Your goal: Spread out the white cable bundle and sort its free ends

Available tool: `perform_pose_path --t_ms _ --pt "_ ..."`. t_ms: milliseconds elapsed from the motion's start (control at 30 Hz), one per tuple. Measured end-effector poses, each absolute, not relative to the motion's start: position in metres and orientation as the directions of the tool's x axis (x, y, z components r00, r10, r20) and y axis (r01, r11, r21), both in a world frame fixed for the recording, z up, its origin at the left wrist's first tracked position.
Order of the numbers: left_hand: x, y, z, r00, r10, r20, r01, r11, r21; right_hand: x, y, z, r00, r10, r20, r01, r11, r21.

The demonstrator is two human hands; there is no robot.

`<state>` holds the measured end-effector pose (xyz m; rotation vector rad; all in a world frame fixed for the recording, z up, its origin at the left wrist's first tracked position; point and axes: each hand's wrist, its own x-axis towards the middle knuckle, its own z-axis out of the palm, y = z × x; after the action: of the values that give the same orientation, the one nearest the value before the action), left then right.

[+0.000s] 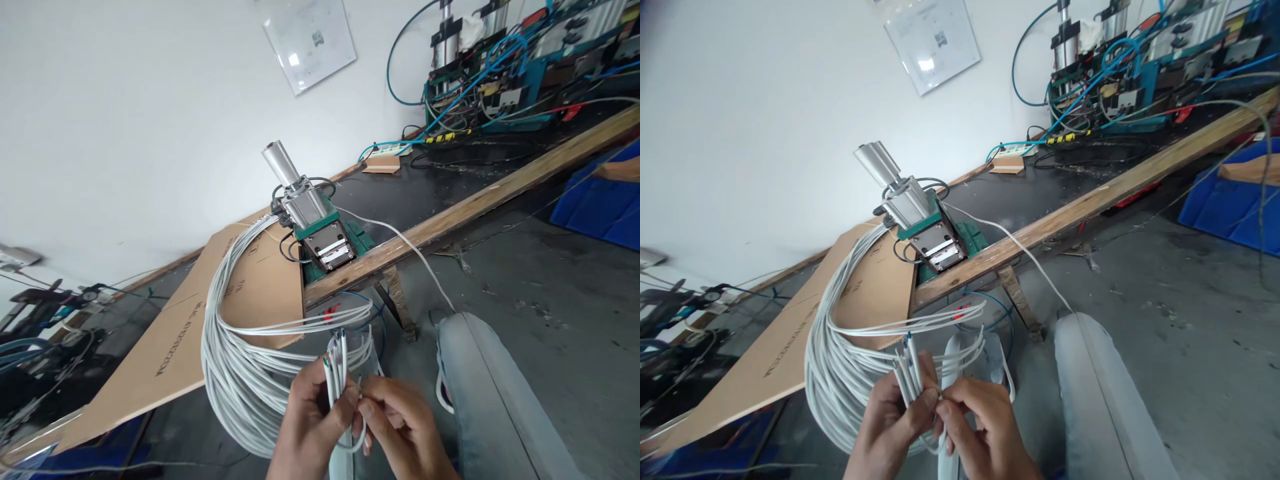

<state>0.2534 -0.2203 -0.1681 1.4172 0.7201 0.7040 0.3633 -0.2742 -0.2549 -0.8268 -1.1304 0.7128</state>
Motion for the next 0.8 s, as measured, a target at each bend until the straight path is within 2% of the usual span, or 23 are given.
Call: perform_pose_path --t_ms 67,233,400,633,733,800 --pt "0.252 -0.22 -0.172 0.597 0.802 -0.013 -0.039 0.045 0.998 0.357 -0.273 -0.257 0.309 0.821 0.48 -0.105 0.53 -0.841" --pt "0.248 -0.22 -0.181 0.578 0.816 0.024 -0.059 0.012 0.998 0.349 -0.275 -0.256 0.313 0.907 0.283 -0.286 0.374 -0.882" --pt "0.25 -0.222 -0.184 0.57 0.822 0.003 -0.075 0.048 0.996 0.348 -0.276 -0.254 0.303 0.929 0.214 -0.397 0.327 -0.858" --pt "0.259 -0.229 -0.179 0.529 0.849 -0.017 -0.06 0.057 0.997 0.35 -0.276 -0.25 0.366 0.915 0.172 -0.416 0.326 -0.849" --pt "0.258 -0.232 -0.183 0.486 0.872 0.061 -0.059 -0.037 0.998 0.351 -0.276 -0.247 0.43 0.9 0.075 -0.421 0.273 -0.865" --pt "0.256 -0.233 -0.191 0.393 0.894 0.216 -0.024 -0.225 0.974 0.355 -0.273 -0.244 0.472 0.88 0.047 -0.432 0.277 -0.858"
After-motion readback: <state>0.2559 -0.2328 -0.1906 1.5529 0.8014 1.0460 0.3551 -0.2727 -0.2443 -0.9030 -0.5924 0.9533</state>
